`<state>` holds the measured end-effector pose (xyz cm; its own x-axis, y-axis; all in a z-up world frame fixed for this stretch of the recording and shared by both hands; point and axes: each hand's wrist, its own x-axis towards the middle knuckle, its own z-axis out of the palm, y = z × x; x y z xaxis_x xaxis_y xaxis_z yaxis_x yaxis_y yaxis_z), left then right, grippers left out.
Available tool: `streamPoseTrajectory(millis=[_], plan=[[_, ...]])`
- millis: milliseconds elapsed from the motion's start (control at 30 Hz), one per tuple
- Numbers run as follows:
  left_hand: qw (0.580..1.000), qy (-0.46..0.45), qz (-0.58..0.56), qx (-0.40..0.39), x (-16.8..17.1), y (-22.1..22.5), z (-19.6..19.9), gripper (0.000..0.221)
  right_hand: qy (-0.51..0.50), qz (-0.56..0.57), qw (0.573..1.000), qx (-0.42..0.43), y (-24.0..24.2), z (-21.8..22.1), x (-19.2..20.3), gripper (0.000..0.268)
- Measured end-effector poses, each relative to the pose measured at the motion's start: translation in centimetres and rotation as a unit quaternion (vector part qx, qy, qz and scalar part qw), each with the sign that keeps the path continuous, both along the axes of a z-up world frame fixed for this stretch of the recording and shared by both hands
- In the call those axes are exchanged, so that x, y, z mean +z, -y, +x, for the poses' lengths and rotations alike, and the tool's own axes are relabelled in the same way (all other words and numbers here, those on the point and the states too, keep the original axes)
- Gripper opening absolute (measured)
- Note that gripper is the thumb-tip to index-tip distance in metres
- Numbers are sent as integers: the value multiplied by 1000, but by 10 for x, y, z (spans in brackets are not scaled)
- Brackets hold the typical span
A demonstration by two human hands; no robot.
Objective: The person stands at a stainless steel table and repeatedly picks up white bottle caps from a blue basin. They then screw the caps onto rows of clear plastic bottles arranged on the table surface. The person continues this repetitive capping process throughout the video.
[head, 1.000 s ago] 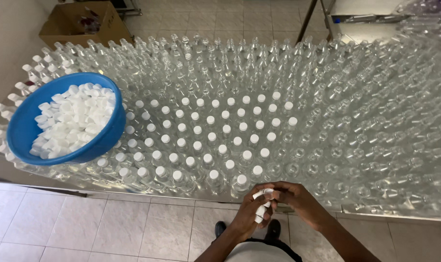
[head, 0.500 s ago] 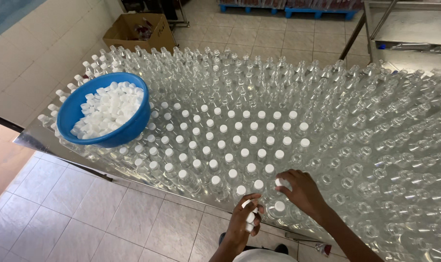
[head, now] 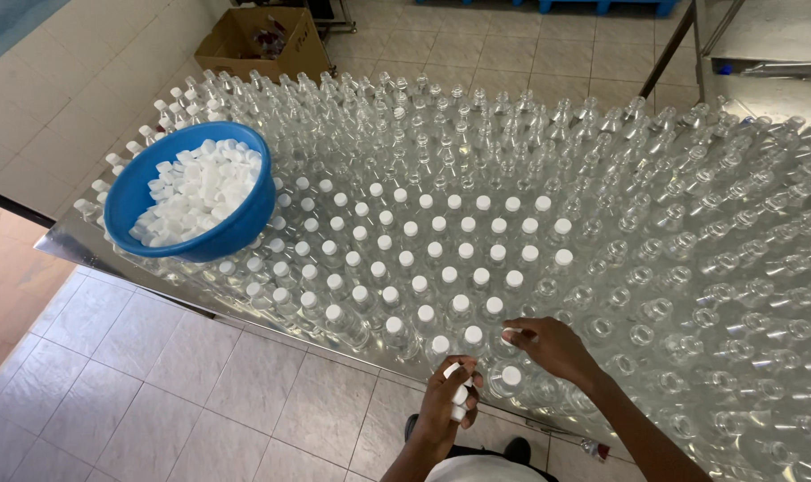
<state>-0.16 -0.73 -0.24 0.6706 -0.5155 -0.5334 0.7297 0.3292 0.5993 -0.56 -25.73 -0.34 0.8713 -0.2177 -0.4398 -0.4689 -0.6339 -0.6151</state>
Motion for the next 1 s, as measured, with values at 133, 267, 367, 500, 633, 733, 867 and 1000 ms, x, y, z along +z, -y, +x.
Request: streamPoseTrajectory(millis=[133,267,367,500,633,733,867,1000], plan=[[1000,-6,3,-5,-1,1,1,19,-38,26,999,-16,-1,5,-9,53],[1000,-2,9,-18,9,3,4,23,-20,59,996,-67,-6,9,2,26],[999,1,15,-46,22,0,7,39,-16,49,998,-46,-3,10,-7,27],[991,25,-41,-127,35,-3,8,25,-41,14,998,-37,-7,7,2,40],[975,17,-77,-206,37,-9,12,28,76,-205,976,-7,-19,-13,-6,45],[964,0,-85,-250,37,-11,13,30,213,-112,970,34,-27,-28,21,37],[907,-39,-200,-368,10,-12,20,26,68,229,947,214,-32,-39,62,56],[864,-47,-183,-466,-5,-9,21,25,55,291,929,223,-24,-44,60,42]])
